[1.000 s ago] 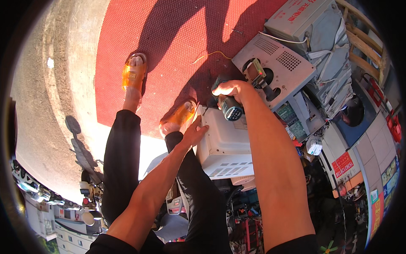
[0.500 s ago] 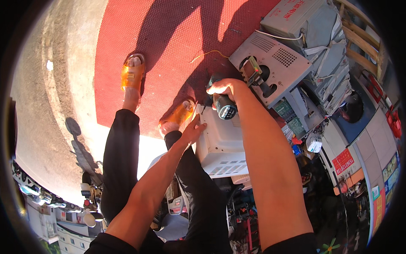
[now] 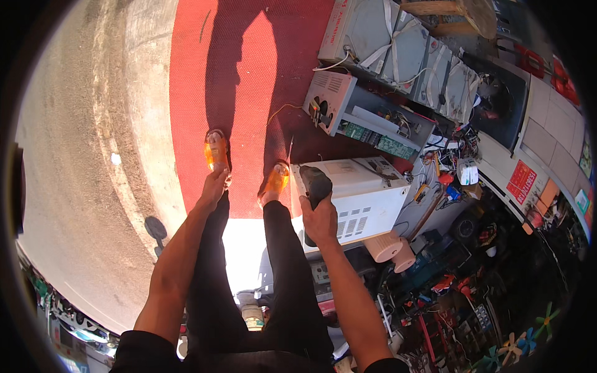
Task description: The person uses a cordless drill to remove screws from the casing of a white electronic device. They repeatedly pick up screws, position the drill, and unscrew fasteners from multiple sides of the unit.
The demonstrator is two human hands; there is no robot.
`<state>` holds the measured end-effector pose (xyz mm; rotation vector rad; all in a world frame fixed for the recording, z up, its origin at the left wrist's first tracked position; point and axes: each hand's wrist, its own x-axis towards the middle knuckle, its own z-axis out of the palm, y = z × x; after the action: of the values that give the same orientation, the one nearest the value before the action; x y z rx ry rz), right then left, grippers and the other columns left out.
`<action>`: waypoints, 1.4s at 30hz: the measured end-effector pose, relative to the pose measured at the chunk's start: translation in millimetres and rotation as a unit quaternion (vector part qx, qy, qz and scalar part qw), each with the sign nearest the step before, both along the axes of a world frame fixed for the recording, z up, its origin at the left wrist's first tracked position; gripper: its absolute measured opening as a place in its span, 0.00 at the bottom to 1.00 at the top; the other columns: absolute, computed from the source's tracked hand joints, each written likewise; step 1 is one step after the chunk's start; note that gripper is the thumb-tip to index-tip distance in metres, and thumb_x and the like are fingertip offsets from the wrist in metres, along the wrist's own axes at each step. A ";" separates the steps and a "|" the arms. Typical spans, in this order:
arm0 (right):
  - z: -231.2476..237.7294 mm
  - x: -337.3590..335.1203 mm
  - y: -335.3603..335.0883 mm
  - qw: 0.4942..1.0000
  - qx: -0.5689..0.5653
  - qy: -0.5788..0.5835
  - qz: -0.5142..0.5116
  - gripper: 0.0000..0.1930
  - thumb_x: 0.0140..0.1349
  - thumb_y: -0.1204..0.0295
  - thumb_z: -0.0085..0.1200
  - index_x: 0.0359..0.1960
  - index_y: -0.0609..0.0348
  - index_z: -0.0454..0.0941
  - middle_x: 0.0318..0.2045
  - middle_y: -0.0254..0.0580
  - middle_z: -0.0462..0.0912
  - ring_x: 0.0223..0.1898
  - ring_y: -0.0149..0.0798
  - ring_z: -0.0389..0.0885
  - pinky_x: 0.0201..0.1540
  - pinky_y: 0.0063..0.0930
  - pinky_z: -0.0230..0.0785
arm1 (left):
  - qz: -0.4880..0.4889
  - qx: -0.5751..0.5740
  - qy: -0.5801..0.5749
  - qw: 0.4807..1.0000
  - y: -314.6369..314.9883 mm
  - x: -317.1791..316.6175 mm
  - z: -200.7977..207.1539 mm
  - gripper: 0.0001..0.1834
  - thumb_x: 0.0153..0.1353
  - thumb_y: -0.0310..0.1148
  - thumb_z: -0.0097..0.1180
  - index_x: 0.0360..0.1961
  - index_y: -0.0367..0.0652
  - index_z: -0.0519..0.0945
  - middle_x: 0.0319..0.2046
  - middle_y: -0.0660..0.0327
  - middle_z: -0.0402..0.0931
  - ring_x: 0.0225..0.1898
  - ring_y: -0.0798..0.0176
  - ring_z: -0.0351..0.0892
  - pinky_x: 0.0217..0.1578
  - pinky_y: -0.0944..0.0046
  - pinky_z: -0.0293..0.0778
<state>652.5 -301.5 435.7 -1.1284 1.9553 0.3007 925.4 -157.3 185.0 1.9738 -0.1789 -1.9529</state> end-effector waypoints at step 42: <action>160.6 -145.2 472.7 0.937 0.239 0.032 -0.254 0.41 0.60 0.48 0.66 0.63 0.73 0.69 0.60 0.68 0.82 0.62 0.62 0.83 0.64 0.52 0.76 | -0.156 -0.121 -0.056 0.979 36.7 -18.6 325.9 0.28 0.64 0.30 0.65 0.65 0.35 0.76 0.42 0.55 0.84 0.37 0.60 0.85 0.37 0.61 0.81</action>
<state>507.3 171.2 596.3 -0.2896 2.0012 0.4990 906.8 -120.6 510.9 1.9851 -0.7590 -1.8906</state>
